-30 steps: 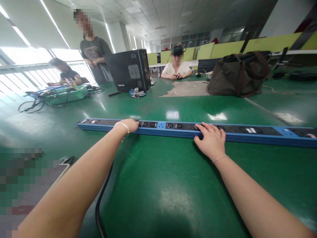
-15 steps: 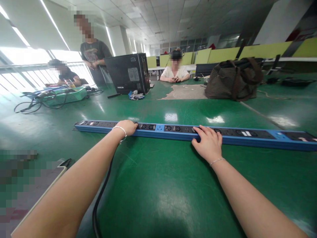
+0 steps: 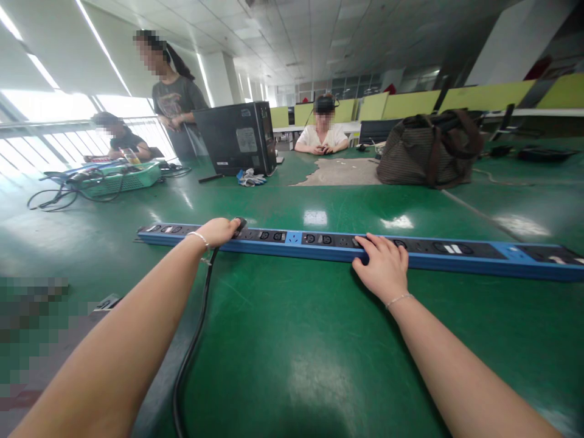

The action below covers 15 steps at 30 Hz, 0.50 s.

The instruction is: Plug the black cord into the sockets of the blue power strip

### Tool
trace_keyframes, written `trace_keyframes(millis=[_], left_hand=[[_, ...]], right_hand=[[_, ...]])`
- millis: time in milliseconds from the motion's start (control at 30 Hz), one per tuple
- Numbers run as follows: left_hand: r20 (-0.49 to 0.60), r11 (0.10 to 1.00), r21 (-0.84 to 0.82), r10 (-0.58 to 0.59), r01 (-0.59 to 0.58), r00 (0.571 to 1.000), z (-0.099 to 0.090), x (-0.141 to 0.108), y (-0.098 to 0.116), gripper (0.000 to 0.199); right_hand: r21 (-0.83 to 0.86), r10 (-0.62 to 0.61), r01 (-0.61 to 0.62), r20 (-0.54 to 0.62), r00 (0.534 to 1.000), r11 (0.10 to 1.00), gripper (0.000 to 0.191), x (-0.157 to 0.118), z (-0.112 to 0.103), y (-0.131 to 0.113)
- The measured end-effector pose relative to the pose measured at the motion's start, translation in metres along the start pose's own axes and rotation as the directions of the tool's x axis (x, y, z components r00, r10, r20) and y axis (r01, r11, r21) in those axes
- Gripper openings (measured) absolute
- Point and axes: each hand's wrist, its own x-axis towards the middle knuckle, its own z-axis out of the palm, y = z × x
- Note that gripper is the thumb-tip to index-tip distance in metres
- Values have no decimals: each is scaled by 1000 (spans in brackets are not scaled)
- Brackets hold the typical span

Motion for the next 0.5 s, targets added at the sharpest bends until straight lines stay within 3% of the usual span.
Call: trace_keyframes(millis=[100,200,500], left_hand=[[8,998,-56,-22,22,1000,0,-1,-9,70],[3,997,-74,-28,28,1000,1,0,-4,67],[-39,992,-90,89,-92,995,-7,-3,56,57]], right_hand=[[1,4,-4,-2,1000,1000,43,0,0,0],[2,4,-4,-4,1000,1000,43,0,0,0],[6,9,-9,-1,1000,1000,44,0,1,0]])
